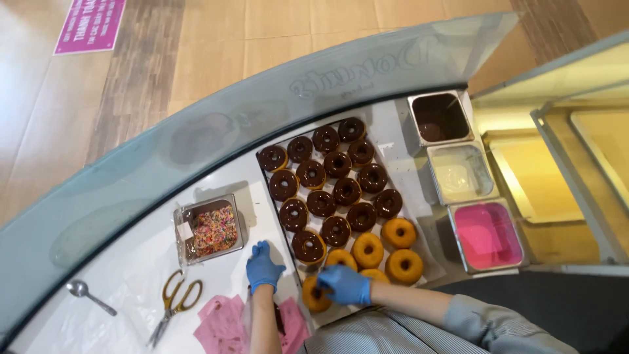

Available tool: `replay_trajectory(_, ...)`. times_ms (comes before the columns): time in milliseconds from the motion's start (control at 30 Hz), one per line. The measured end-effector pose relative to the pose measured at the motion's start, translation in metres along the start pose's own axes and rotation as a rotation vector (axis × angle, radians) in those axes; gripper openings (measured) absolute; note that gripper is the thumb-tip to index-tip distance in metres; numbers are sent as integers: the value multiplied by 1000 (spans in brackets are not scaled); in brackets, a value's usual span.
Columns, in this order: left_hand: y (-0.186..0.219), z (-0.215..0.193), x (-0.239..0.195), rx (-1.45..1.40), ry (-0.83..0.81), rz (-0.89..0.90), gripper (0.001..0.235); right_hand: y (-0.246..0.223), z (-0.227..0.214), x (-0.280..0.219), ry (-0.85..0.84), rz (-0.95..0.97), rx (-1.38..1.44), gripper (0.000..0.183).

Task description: The recorder is glazing donuts by dipping them into a container of chocolate glaze and arranging them on a tray.

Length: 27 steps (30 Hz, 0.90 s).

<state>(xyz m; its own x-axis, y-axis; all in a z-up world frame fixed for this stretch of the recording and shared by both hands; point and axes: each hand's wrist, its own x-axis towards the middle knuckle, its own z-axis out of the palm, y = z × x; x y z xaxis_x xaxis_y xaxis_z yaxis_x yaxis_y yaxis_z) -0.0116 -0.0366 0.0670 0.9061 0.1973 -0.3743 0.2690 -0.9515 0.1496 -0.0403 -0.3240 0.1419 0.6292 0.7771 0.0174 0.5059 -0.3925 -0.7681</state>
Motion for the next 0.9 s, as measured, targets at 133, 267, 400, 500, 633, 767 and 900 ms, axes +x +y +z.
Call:
replay_trajectory(133, -4, 13, -2, -2, 2, -24, 112, -20, 10, 8, -126, -59, -126, 23)
replay_trajectory(267, -4, 13, 1, -21, -1, -28, 113, -3, 33, 8, -200, -144, -338, 22)
replay_trajectory(400, 1, 8, -2, -21, -28, -56, 113, -3, 30, 8, -283, -209, -335, 28)
replay_trajectory(500, 3, 6, -2, 6, -36, -63, 112, 7, 42, 2, -256, -233, -276, 32)
replay_trajectory(633, 8, 3, -1, 26, -43, -66, 112, -8, -24, 8, -295, 37, -57, 31)
replay_trajectory(767, 9, -1, -2, 28, -40, -85, 113, 46, -154, 11, 125, 216, 587, 36)
replay_trajectory(900, 9, 2, -2, 34, -51, -103, 114, 127, -338, 1, 784, 228, -119, 39)
